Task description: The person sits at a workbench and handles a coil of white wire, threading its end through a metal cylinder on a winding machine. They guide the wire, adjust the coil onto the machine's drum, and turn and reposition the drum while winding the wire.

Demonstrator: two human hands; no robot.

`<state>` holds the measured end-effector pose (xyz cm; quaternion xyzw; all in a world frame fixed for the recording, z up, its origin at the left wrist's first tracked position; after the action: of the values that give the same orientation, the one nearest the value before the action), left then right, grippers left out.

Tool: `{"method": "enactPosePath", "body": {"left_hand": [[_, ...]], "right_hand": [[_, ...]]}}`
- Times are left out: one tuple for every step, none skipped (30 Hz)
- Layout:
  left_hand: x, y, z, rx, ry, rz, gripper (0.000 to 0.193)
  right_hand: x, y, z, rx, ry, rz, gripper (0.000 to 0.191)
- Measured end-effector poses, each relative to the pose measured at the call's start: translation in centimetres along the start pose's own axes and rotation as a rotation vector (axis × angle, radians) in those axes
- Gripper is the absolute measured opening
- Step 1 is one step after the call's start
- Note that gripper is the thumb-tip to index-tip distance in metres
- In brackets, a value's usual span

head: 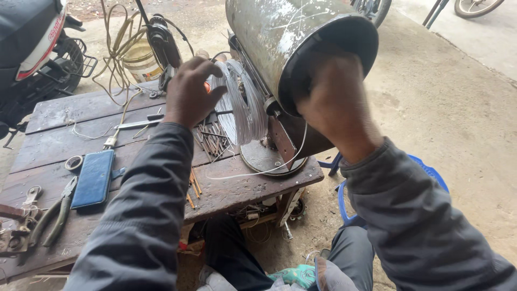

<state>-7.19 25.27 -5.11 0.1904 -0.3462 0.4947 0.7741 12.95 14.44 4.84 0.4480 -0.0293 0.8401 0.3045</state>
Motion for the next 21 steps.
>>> {"method": "enactPosePath", "body": {"left_hand": [[0.3, -0.2, -0.5, 0.012, 0.014, -0.003, 0.024], [0.4, -0.5, -0.5, 0.041, -0.008, -0.007, 0.018], [0.5, -0.9, -0.5, 0.069, -0.03, -0.009, 0.013], [0.5, -1.0, -0.4, 0.099, -0.052, -0.009, 0.009], [0.3, -1.5, 0.0, 0.085, -0.112, -0.056, 0.008], [-0.1, -1.9, 0.5, 0.07, -0.168, -0.101, 0.009], [-0.5, -2.3, 1.0, 0.055, -0.217, -0.147, 0.011], [-0.7, -2.4, 0.9, 0.08, -0.206, -0.18, 0.012], [-0.9, -2.5, 0.8, 0.103, -0.2, -0.214, 0.013], [-1.0, -2.6, 0.7, 0.128, -0.187, -0.245, 0.015], [-1.2, -2.7, 0.6, 0.159, -0.183, -0.269, 0.013], [-1.2, -2.7, 0.6, 0.192, -0.187, -0.297, 0.012], [-1.1, -2.8, 0.6, 0.228, -0.192, -0.324, 0.013], [-0.9, -2.7, 0.5, 0.216, -0.182, -0.335, 0.012], [-0.7, -2.6, 0.4, 0.203, -0.167, -0.344, 0.011], [-0.4, -2.6, 0.3, 0.191, -0.158, -0.356, 0.012], [0.1, -2.6, -0.4, 0.24, -0.088, -0.386, 0.012], [0.5, -2.5, -0.9, 0.286, -0.013, -0.412, 0.013], [0.7, -2.4, -1.6, 0.331, 0.062, -0.44, 0.016], [0.8, -2.3, -1.4, 0.348, 0.089, -0.458, 0.014], [0.8, -1.8, -0.9, 0.368, 0.117, -0.472, 0.013]], "right_hand": [[-0.1, -0.1, 0.0, 0.045, -0.015, -0.004, 0.018], [-0.4, -0.2, 0.1, 0.088, -0.03, -0.009, 0.018], [-0.9, -0.1, 0.3, 0.13, -0.043, -0.014, 0.019], [-1.6, 0.0, 0.9, 0.114, -0.069, -0.039, 0.02], [-2.4, 0.2, 1.5, 0.101, -0.093, -0.063, 0.022], [-3.3, 0.4, 2.2, 0.089, -0.115, -0.09, 0.025], [-4.0, 1.1, 2.1, 0.081, -0.069, -0.069, 0.023], [-4.5, 1.9, 2.1, 0.068, -0.03, -0.048, 0.022], [-4.9, 2.5, 2.2, 0.049, 0.008, -0.025, 0.02], [-5.3, 3.2, 1.7, 0.032, 0.089, -0.003, 0.02], [-5.7, 3.8, 1.1, 0.013, 0.171, 0.018, 0.021], [-6.0, 4.3, 0.6, -0.01, 0.247, 0.043, 0.021], [-6.3, 4.4, 0.8, -0.021, 0.265, 0.026, 0.025], [-6.6, 4.4, 0.9, -0.026, 0.287, 0.006, 0.028], [-7.1, 4.4, 0.9, -0.027, 0.313, -0.017, 0.032], [-7.4, 4.6, 1.3, -0.052, 0.302, -0.002, 0.035], [-7.8, 4.7, 1.7, -0.078, 0.289, 0.015, 0.039], [-8.2, 4.8, 2.0, -0.101, 0.281, 0.029, 0.042], [-8.7, 4.6, 2.0, -0.128, 0.294, 0.023, 0.036], [-9.2, 4.4, 2.0, -0.157, 0.304, 0.018, 0.031], [-9.5, 4.3, 2.0, -0.182, 0.315, 0.017, 0.025]]}}
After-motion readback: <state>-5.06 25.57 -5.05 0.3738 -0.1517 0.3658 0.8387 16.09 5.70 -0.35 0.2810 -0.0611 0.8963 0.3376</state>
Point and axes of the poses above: each hand's wrist, its own x-axis towards the middle knuckle, its own z-axis out of the back of the hand, y = z × x, the point moved 10 cm from there along x, towards the middle knuckle, and after that the axes turned 15 degrees about x, right-handed, at the moved point
